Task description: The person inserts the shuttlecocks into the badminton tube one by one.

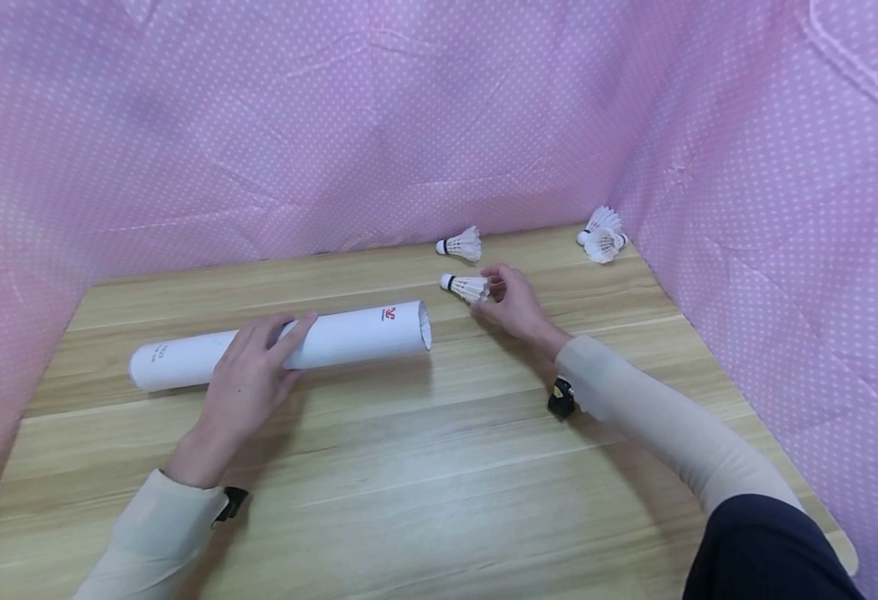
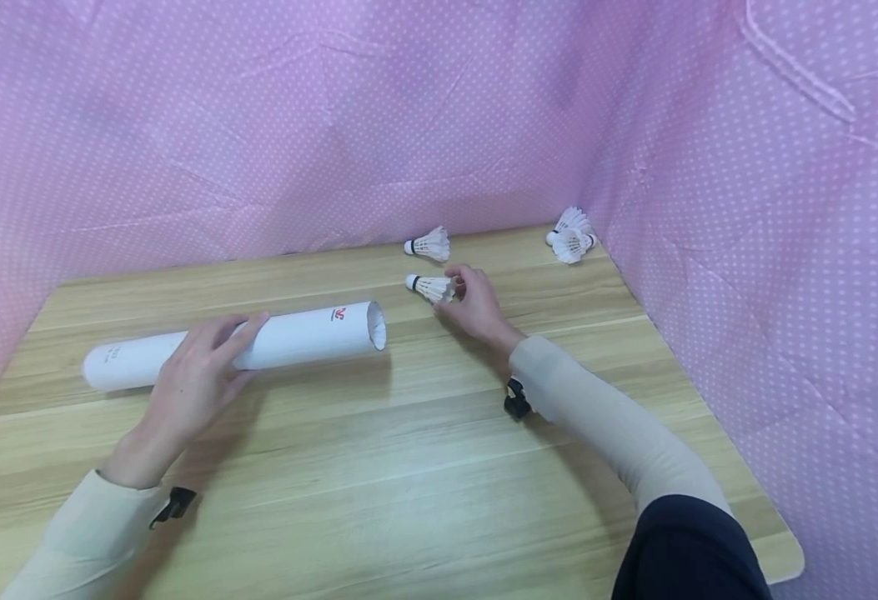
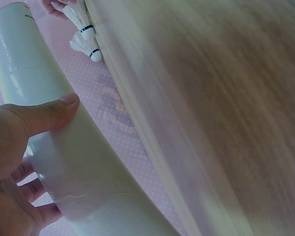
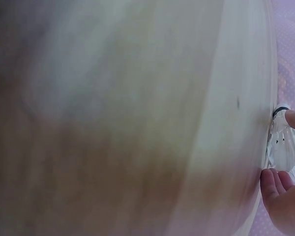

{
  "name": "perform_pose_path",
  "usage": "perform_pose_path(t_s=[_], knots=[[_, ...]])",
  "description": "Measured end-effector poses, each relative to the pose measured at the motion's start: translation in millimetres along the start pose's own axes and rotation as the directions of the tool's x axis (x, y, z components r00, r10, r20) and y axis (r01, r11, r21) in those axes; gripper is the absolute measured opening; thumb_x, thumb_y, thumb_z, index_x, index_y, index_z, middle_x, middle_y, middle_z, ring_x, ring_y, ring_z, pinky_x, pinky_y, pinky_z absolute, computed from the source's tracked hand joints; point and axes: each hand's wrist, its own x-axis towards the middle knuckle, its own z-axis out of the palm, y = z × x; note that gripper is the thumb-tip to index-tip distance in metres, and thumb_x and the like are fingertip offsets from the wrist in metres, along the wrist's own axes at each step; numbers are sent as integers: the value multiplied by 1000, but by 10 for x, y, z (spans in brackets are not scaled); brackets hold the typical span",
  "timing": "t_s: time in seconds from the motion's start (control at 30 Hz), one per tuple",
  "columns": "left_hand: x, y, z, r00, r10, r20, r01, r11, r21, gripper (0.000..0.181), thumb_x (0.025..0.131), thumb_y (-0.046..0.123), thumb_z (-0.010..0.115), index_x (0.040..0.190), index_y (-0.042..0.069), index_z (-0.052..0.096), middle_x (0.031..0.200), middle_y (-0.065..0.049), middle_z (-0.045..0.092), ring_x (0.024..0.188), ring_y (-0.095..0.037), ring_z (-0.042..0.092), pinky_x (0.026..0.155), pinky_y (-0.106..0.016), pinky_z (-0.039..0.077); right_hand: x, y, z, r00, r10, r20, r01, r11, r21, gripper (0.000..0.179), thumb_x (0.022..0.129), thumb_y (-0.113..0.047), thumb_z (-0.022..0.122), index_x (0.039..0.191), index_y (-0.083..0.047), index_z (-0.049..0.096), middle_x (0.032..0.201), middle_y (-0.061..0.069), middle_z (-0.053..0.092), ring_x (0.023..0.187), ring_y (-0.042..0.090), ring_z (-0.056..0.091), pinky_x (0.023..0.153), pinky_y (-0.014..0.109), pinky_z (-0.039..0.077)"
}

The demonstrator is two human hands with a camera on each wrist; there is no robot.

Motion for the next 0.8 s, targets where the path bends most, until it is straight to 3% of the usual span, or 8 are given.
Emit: perform_pose_path(t_s=[0.47, 0.8], knots=[[5, 9, 3, 1000, -2, 10, 2, 1000, 9, 91, 62, -7, 92, 143, 13, 56, 130, -24, 55, 115, -46, 53, 97, -59, 46, -3, -25, -7, 999, 9, -30, -10, 1000, -11, 62, 81, -7, 83, 133, 3, 53, 124, 18, 59, 109, 32, 60, 100, 40, 49], [16, 23, 0, 1000, -11, 16, 11, 1000, 10, 92, 62, -7, 91, 144, 15, 54, 130, -24, 55, 116, -46, 52, 97, -60, 46, -4, -42, -48, 999, 44, -31, -42, 998, 55, 63, 82, -11, 84, 135, 2, 52, 125, 18, 56, 110, 32, 61, 99, 40, 51]])
